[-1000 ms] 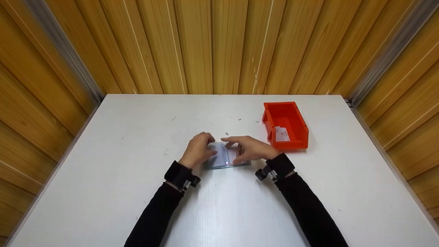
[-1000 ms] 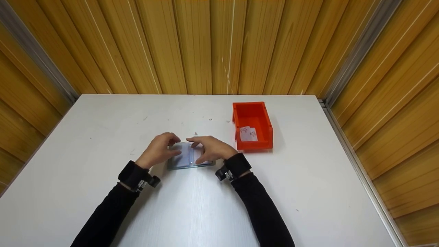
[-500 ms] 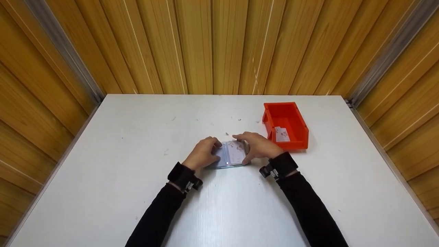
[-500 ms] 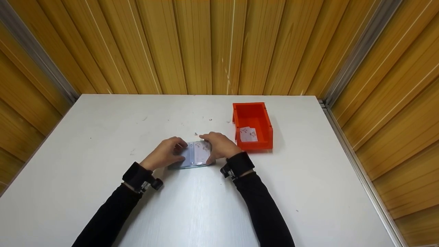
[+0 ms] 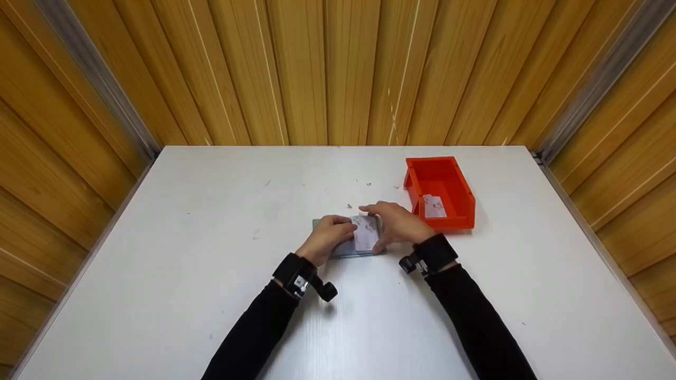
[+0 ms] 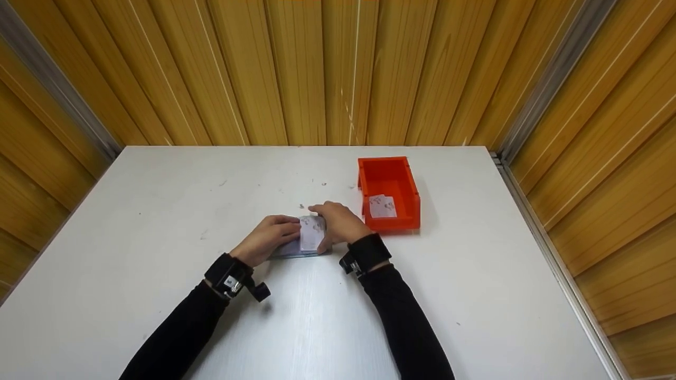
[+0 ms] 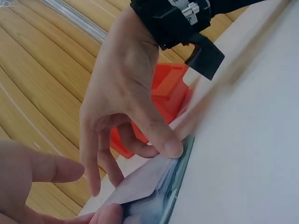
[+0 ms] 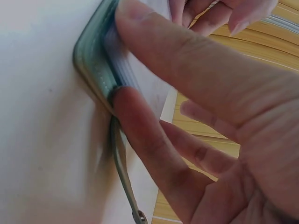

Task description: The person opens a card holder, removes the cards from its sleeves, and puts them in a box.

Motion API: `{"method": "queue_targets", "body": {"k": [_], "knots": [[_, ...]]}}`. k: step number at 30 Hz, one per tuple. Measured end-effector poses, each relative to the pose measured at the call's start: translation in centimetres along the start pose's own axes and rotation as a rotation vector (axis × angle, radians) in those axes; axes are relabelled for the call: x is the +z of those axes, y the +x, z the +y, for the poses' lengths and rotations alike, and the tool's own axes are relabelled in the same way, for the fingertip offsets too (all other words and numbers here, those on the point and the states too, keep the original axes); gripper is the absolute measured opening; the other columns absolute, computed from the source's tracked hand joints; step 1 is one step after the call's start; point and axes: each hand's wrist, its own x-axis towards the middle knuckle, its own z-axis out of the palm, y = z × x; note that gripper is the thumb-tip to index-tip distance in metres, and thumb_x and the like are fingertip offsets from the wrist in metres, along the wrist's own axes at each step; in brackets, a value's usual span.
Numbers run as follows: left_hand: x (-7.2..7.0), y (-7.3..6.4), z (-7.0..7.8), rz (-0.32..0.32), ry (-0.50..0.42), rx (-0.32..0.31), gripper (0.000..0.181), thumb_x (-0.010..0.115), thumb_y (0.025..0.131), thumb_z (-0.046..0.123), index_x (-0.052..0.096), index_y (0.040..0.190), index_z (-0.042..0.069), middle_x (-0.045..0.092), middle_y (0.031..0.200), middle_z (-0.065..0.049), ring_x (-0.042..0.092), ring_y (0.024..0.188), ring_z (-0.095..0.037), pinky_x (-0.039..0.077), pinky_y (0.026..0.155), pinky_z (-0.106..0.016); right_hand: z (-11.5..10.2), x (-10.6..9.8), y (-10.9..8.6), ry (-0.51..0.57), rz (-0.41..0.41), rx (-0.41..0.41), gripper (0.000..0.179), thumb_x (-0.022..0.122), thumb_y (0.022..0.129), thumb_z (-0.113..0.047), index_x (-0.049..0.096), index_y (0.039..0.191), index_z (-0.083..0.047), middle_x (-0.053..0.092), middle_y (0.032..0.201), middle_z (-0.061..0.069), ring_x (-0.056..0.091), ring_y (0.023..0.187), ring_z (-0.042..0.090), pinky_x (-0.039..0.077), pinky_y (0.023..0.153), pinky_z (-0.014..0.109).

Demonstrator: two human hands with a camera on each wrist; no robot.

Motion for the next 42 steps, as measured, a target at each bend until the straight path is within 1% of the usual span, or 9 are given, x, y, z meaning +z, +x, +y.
{"method": "queue_targets", "body": {"k": [3,7,9,14,20,28,33,37,42], "knots": [[0.3,0.2,-0.2,0.031,0.104,0.001,0.036,0.064,0.096,0.013,0.059,0.123,-0.010,0.063,0.121,-0.019,0.066,0.106,-0.024,0.057,0.092,-0.030,0.1,0.1,0.1,-0.012,0.001,-0.005,0.094,0.097,0.071,-0.020,0.052,0.153,-0.016,0.062,0.142,0.012,0.056,0.126,0.030,0.043,0.116,0.052],[0.6,0.5,-0.6,0.125,0.285,0.016,0.023,0.064,0.095,0.015,0.065,0.110,-0.001,0.067,0.099,-0.009,0.065,0.085,-0.016,0.051,0.072,-0.024,0.1,0.2,0.2,-0.021,0.003,-0.013,0.088,0.097,0.070,-0.022,0.058,0.148,-0.013,0.064,0.138,0.011,0.057,0.121,0.030,0.045,0.114,0.051],[0.7,0.7,-0.9,0.147,0.311,0.029,0.018,0.064,0.094,0.014,0.065,0.106,0.000,0.066,0.091,-0.006,0.063,0.079,-0.015,0.049,0.066,-0.022,0.1,0.2,0.2,-0.028,0.005,-0.021,0.086,0.098,0.070,-0.023,0.060,0.146,-0.012,0.064,0.136,0.011,0.057,0.120,0.029,0.045,0.114,0.051],[1.0,0.9,-1.2,0.131,0.294,0.043,0.016,0.065,0.093,0.007,0.065,0.107,-0.002,0.067,0.082,-0.002,0.063,0.073,-0.011,0.050,0.062,-0.019,0.0,0.2,0.2,-0.025,-0.001,-0.048,0.082,0.098,0.070,-0.022,0.062,0.144,-0.010,0.066,0.134,0.010,0.058,0.118,0.028,0.048,0.112,0.048],[0.9,0.9,-1.2,0.131,0.327,0.068,0.021,0.076,0.090,0.006,0.065,0.106,-0.002,0.070,0.083,-0.002,0.063,0.076,-0.010,0.051,0.065,-0.018,-0.2,0.1,0.2,-0.041,0.001,-0.060,0.081,0.097,0.070,-0.021,0.063,0.142,-0.008,0.067,0.129,0.011,0.059,0.112,0.028,0.050,0.108,0.046],[-0.1,0.5,-1.2,0.104,0.311,0.042,0.030,0.084,0.083,0.004,0.065,0.106,-0.001,0.066,0.082,0.001,0.062,0.080,-0.010,0.051,0.069,-0.019,-0.6,0.5,-0.2,-0.102,-0.016,-0.083,0.084,0.097,0.072,-0.025,0.060,0.144,-0.004,0.067,0.122,0.013,0.058,0.105,0.027,0.052,0.103,0.044],[-1.3,0.0,-0.5,0.088,0.314,0.031,0.032,0.085,0.081,0.002,0.064,0.105,-0.001,0.065,0.081,0.001,0.063,0.078,-0.010,0.053,0.070,-0.020,-0.7,0.6,-0.2,-0.125,-0.011,-0.071,0.085,0.097,0.071,-0.026,0.060,0.144,-0.006,0.067,0.124,0.013,0.058,0.106,0.027,0.051,0.105,0.045],[-2.9,-0.4,0.1,0.055,0.244,0.009,0.031,0.081,0.082,-0.004,0.064,0.108,-0.006,0.065,0.083,-0.002,0.068,0.078,-0.013,0.060,0.073,-0.024,-0.7,0.5,-0.1,-0.113,-0.015,-0.044,0.085,0.097,0.071,-0.026,0.060,0.145,-0.008,0.066,0.124,0.011,0.056,0.105,0.027,0.052,0.104,0.043],[-4.5,-0.6,0.2,0.023,0.177,-0.040,0.033,0.079,0.084,-0.008,0.062,0.111,-0.008,0.064,0.086,-0.004,0.069,0.082,-0.017,0.062,0.075,-0.027,-0.4,0.4,-0.2,-0.075,-0.019,-0.012,0.085,0.097,0.072,-0.025,0.059,0.146,-0.009,0.066,0.125,0.009,0.056,0.107,0.027,0.052,0.104,0.042]]}}
